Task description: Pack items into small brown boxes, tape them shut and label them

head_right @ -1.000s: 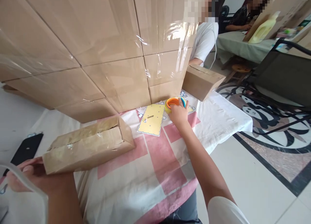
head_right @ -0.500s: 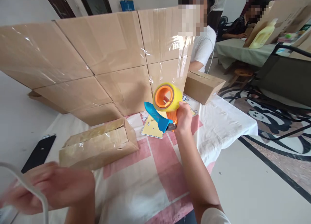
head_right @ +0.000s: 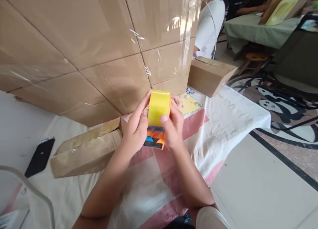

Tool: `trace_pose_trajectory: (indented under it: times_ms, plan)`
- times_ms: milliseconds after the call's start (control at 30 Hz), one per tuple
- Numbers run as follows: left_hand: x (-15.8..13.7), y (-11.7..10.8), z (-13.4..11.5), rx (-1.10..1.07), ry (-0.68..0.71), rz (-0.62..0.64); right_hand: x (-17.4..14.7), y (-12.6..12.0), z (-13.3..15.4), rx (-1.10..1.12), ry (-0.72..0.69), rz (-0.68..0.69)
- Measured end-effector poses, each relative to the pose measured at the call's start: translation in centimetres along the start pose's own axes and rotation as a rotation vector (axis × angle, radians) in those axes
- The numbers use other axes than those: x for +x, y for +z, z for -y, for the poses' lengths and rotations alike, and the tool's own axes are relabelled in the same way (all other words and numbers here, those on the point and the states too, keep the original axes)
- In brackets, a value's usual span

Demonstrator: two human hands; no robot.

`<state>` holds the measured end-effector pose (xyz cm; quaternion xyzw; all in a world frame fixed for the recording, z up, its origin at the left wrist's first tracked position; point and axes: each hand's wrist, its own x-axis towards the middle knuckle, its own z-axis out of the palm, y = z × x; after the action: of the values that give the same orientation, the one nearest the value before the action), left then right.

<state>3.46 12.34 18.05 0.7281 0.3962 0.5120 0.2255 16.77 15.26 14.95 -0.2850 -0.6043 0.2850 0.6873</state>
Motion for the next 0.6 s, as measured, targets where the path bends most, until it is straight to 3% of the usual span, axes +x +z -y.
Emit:
trace_pose_trajectory:
  times_ms: [100,200,300,433,600]
  plan:
    - [-0.2,1.2,1.1,-0.063,-0.038,0.006,-0.3,-0.1,-0.7,-0.261,-0.114,-0.048]
    - [-0.1,1.7,1.1,-0.079,-0.049,0.001,-0.5,0.1,-0.8,-0.38,-0.099,-0.091]
    - [0.0,1.4,0.4,-0.075,-0.052,0.003,-0.8,0.1,-0.4,-0.254,-0.058,-0.085]
    - [-0.6,0.5,-0.5,-0.054,-0.122,0.003,-1.7,0.0,-0.2,0.017,0.031,0.076]
    - [-1.7,-0.1,-0.4,-0.019,-0.347,-0.064,-2.2,0.1,-0.9,0.131,0.09,0.092]
